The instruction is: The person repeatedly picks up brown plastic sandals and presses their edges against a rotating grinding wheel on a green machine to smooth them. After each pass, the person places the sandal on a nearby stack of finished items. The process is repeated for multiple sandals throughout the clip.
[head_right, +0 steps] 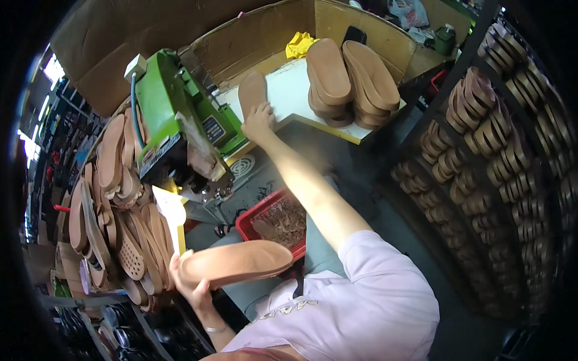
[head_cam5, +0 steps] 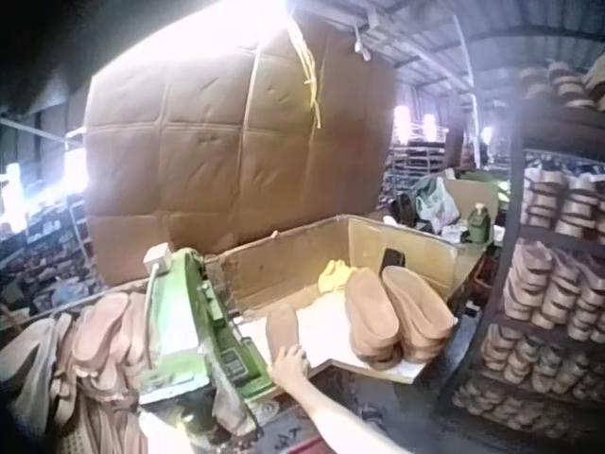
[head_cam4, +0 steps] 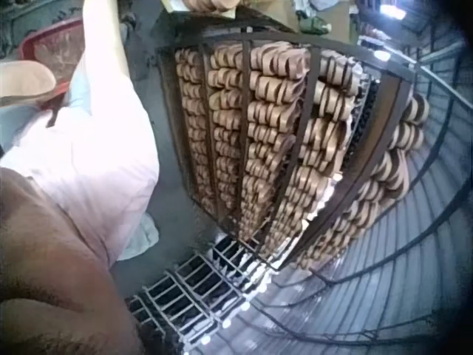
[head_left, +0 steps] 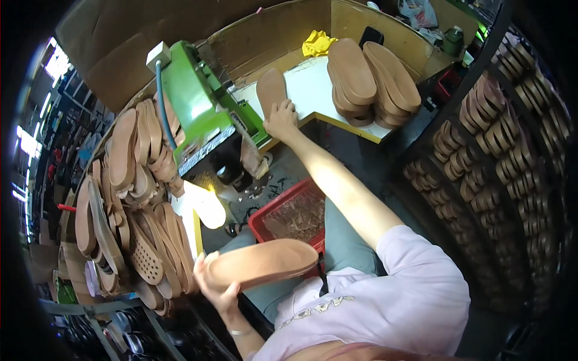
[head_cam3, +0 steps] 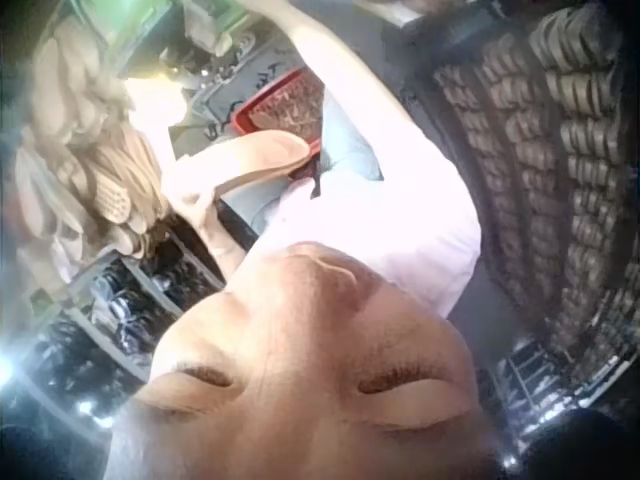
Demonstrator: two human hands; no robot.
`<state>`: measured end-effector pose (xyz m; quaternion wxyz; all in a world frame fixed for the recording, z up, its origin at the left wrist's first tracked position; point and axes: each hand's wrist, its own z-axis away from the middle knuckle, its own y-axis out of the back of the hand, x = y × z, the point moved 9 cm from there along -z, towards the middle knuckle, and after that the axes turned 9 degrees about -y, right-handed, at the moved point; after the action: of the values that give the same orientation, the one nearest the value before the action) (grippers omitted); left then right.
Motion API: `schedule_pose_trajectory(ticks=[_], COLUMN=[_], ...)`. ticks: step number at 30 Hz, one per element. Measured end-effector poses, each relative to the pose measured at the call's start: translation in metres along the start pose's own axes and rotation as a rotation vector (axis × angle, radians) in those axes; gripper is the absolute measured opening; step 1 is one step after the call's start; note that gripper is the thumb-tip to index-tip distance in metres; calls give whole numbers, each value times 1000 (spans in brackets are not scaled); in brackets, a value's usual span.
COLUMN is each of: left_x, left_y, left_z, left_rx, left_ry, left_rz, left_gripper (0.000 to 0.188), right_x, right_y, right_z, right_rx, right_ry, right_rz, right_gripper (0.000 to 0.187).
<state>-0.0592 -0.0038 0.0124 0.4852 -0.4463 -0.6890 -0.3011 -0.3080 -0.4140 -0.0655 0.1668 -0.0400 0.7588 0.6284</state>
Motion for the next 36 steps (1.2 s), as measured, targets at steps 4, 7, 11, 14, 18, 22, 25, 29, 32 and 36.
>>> schedule_pose_trajectory(ticks=[4, 7, 11, 14, 18, 22, 25, 29, 32, 36], left_x=[-50, -84, -88, -85, -99, -78, -60, -42, -56, -78], left_y=[-18, -63, -113, -138, -148, -155, -155, -145, -134, -126], left_z=[-9, -19, -16, -4, 0, -26, -42, -46, -41, -30], left_rx=[-83, -181, -308, -315, -314, -321, -268, -286, -243, -170], left_ry=[48, 25, 118, 261, 358, 128, 48, 37, 116, 190], left_rz=[191, 388, 778, 727, 334, 30, 91, 52, 82, 220], left_gripper=[104, 107, 100, 73, 45, 23, 29, 31, 29, 24], right_x=[-16, 56, 130, 170, 162, 128, 117, 124, 139, 169], right_y=[35, 20, 21, 12, 3, -9, -10, 7, 27, 48], right_z=[71, 190, 342, 372, 393, 410, 430, 434, 429, 427], right_rx=[-151, -845, -1407, -1036, -953, -1087, -1184, -1086, -986, -847], right_ry=[202, 386, 39, -257, -378, -385, -376, -301, -342, -395], right_rz=[-177, -775, -1131, -1226, -1340, -1451, -1401, -1340, -1334, -1306], right_gripper=[76, 80, 58, 32, 30, 43, 50, 52, 41, 28])
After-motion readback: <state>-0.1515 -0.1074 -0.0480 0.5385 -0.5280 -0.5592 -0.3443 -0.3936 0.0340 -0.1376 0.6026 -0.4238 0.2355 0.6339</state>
